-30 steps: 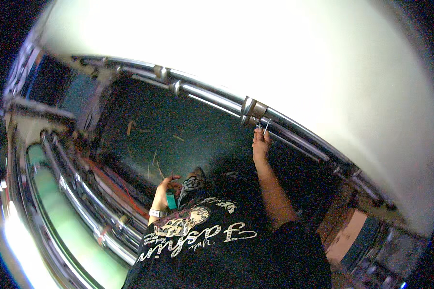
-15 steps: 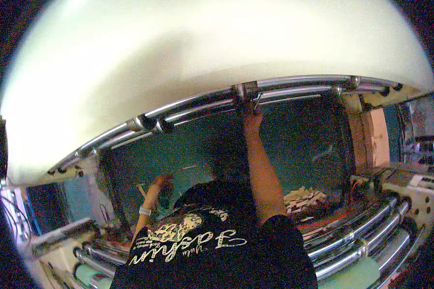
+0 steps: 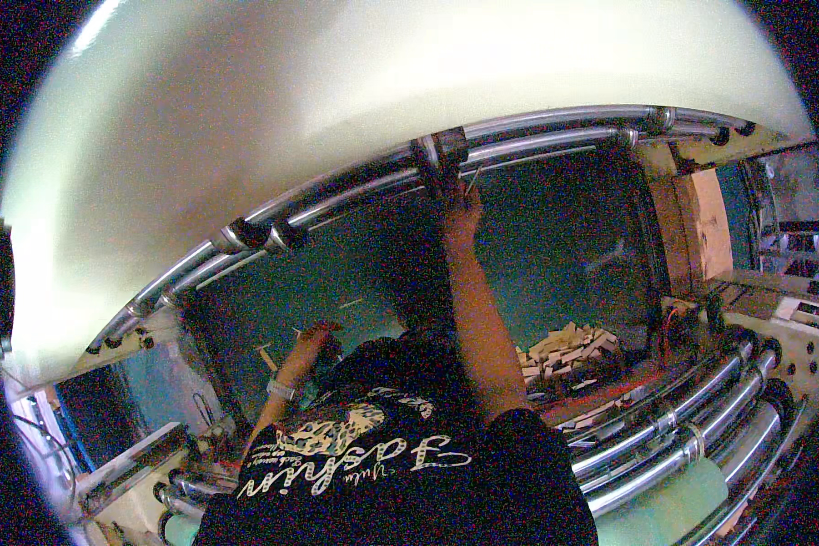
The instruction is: The person uses a measuring tape to determine the position of metal collars on industrial rollers and uses a small tool to adjust and secure them.
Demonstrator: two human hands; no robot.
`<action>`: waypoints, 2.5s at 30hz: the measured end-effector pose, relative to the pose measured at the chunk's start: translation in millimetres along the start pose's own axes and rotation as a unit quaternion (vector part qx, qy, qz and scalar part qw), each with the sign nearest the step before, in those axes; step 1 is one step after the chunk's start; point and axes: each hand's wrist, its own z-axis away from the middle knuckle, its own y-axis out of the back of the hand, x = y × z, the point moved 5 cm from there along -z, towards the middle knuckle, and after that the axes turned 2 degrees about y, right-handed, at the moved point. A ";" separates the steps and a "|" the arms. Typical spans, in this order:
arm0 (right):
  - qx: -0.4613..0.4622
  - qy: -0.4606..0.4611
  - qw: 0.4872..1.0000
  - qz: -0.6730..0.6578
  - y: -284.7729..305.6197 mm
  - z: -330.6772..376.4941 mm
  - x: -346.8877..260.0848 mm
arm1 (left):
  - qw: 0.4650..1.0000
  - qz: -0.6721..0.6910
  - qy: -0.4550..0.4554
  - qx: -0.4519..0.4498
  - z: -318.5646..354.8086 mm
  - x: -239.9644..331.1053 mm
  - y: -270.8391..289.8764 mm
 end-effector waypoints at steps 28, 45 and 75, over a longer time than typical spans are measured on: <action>-0.284 -0.341 0.831 -0.335 -31.5 2.9 5.6 | 0.994 0.034 0.008 0.106 18.5 -39.6 16.3; -0.381 -0.175 0.642 0.642 81.9 -112.6 -18.5 | 0.993 -0.040 -0.042 0.105 -7.0 -21.2 26.3; -0.421 -0.370 0.794 0.238 -58.1 205.4 -35.0 | 0.972 -0.105 -0.184 -0.102 -18.1 53.3 -30.7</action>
